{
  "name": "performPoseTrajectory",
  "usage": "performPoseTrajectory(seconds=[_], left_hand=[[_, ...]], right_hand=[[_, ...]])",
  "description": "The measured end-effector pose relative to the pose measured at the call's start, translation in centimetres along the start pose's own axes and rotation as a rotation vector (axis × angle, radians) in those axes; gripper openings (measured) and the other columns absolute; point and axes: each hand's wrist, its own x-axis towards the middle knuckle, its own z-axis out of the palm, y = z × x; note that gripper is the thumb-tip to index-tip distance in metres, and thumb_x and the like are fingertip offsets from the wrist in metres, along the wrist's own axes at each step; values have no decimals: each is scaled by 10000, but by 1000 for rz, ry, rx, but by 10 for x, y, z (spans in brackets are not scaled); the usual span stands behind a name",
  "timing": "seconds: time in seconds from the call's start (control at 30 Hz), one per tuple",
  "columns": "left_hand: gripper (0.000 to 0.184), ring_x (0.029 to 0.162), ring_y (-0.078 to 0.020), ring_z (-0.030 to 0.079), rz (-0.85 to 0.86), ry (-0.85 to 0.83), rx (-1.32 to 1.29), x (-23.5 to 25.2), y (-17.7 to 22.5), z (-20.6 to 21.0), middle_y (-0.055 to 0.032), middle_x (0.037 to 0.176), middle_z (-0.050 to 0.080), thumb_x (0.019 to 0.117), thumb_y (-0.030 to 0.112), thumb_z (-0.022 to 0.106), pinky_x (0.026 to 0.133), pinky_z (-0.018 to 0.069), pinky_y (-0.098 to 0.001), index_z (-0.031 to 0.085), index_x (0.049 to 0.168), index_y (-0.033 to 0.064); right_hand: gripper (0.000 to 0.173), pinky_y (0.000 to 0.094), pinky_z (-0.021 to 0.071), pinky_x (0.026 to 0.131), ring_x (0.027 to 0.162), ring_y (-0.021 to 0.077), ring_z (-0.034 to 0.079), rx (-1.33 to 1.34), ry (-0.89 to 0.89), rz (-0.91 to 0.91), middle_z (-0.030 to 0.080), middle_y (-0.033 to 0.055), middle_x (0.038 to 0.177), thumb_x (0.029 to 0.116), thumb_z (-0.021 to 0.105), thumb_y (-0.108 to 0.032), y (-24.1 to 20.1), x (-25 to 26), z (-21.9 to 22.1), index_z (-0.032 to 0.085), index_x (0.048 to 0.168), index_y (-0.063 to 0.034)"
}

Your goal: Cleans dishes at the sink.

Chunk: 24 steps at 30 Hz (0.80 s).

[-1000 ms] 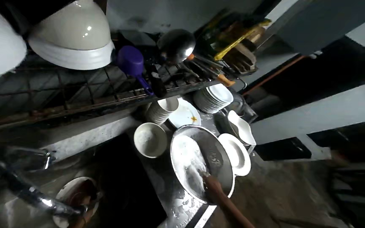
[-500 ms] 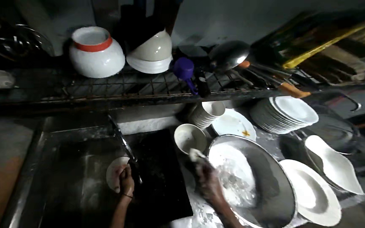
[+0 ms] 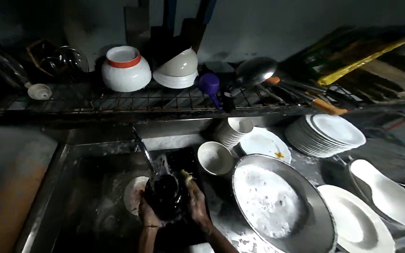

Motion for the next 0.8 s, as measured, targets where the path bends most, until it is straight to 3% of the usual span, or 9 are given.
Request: performPoseTrajectory(seconds=[0.07,0.17,0.27,0.33,0.43,0.5,0.6,0.73,0.8], left_hand=[[497,978,-204,653,-30,-34,14,-6,-12,11,-110,1107,672,1107,439,293,815,568,-455,580,1290,78],[423,1123,-237,577,-42,-197,214,-18,-23,46,-190,1289,577,1122,215,268,956,512,-434,466,1406,-27],[587,1102,-190,628,-116,-455,208,-72,-1,122,-107,1242,635,1106,468,161,899,556,-416,482,1412,83],[689,1051,-188,696,-185,-695,84,-113,14,164,-89,1175,705,1046,630,260,869,609,-416,519,1400,99],[270,674,-56,671,-99,-769,177,-159,-5,208,-8,788,702,1048,224,460,618,581,-229,650,1041,31],[172,772,-78,645,-7,-715,412,-162,-40,228,-56,847,679,1009,86,531,732,551,-242,663,1009,-25],[288,1054,-227,625,120,-749,639,-157,-89,256,-218,1113,661,946,51,586,978,499,-375,621,1174,-122],[713,1239,-272,593,69,-783,899,-158,-125,296,-227,1324,607,845,256,812,1069,482,-419,499,1414,-37],[646,1281,-287,563,-33,-793,957,-154,-145,305,-224,1360,587,897,279,767,1094,457,-436,503,1406,-19]], right_hand=[[357,336,587,961,1042,121,713,44,2,123,753,83,1132,1076,503,-279,-25,20,-24,702,1252,-40],[396,393,585,743,739,164,690,-181,169,84,705,66,771,1043,524,-356,-75,28,-65,746,946,-43],[513,484,599,714,746,265,728,-560,352,-210,721,123,757,1032,491,-425,-111,12,-114,756,877,-13],[496,401,601,605,670,215,722,-754,450,-638,736,79,740,1020,526,-460,-112,2,-149,758,812,-74],[372,410,606,700,776,235,734,-896,269,-900,764,85,896,1020,530,-436,-100,-6,-201,736,964,-132],[432,489,591,834,973,268,731,-934,40,-676,762,92,1048,1063,472,-459,-82,-6,-233,752,1053,-130],[408,634,390,1092,1344,372,528,-930,-241,-195,611,162,1402,1028,532,-388,-44,6,-285,679,1304,-126],[354,556,538,988,1213,367,632,-966,-130,271,620,193,1341,1047,495,-283,5,21,-311,663,1288,-86],[390,557,542,990,1166,352,664,-779,52,429,675,176,1270,1037,521,-354,28,30,-305,675,1273,-84]])
